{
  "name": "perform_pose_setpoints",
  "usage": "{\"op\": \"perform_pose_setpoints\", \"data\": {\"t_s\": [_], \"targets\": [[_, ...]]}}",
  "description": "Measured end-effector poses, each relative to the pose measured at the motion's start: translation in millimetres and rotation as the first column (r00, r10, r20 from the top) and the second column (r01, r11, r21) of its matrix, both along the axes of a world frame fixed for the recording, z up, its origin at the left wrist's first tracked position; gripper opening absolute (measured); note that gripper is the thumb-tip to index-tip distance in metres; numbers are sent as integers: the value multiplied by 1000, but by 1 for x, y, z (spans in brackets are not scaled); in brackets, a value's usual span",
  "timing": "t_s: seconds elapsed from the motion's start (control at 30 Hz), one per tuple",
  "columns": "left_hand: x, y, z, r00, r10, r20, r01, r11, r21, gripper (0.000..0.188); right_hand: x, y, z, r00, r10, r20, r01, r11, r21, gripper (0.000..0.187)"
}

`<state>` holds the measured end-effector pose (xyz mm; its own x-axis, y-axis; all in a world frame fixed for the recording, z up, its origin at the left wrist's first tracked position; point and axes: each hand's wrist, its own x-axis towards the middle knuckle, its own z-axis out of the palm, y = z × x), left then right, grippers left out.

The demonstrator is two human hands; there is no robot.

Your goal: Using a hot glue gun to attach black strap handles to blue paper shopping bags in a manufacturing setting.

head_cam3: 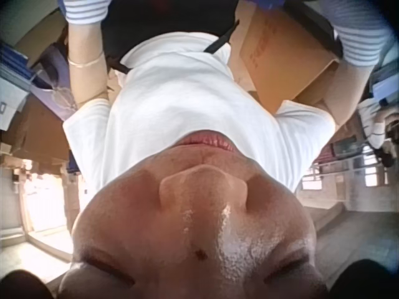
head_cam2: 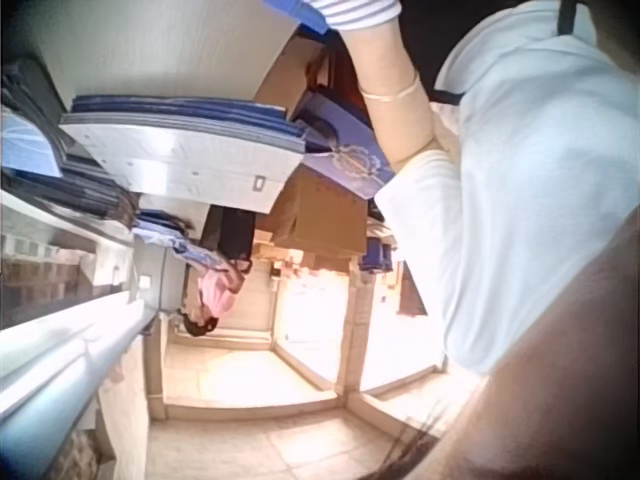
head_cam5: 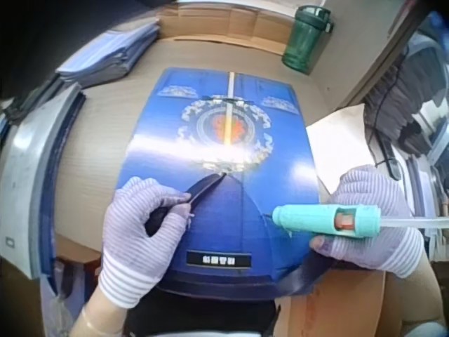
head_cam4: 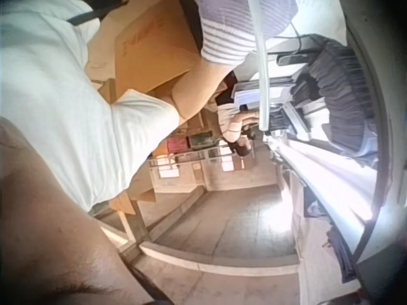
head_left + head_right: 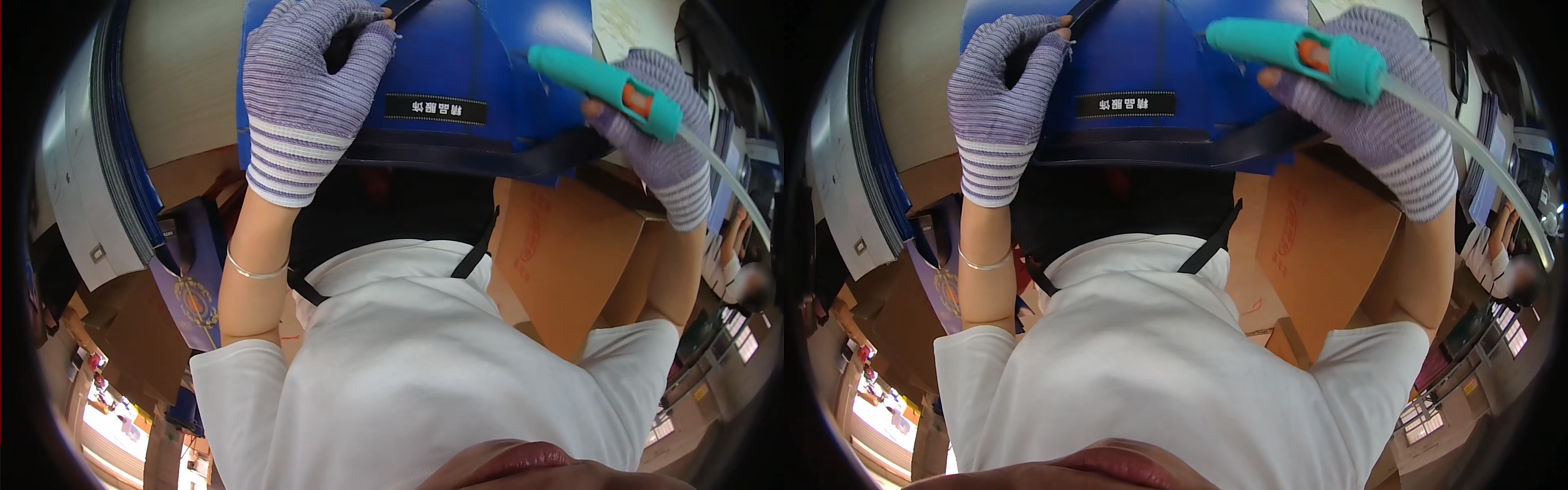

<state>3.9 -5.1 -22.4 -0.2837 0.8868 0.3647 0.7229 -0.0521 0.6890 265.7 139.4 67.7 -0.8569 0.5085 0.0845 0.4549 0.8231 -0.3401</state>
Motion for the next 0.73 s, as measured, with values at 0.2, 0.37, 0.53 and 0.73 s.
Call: {"op": "perform_pose_setpoints", "data": {"t_s": [0.2,0.37,0.53,0.73], "targets": [[3,5,3,993,-49,111,36,992,118,15,5,-1,16,937,25,348,1,997,-75,16],[22,7,36,992,113,58,-112,993,-25,5,46,-1,-14,990,-1,143,91,778,-622,23],[22,10,34,993,97,60,-96,995,-18,5,11,7,21,947,3,322,106,942,-320,22],[22,9,36,992,104,70,-101,994,-44,5,4,10,21,942,205,267,17,763,-647,38]]}}
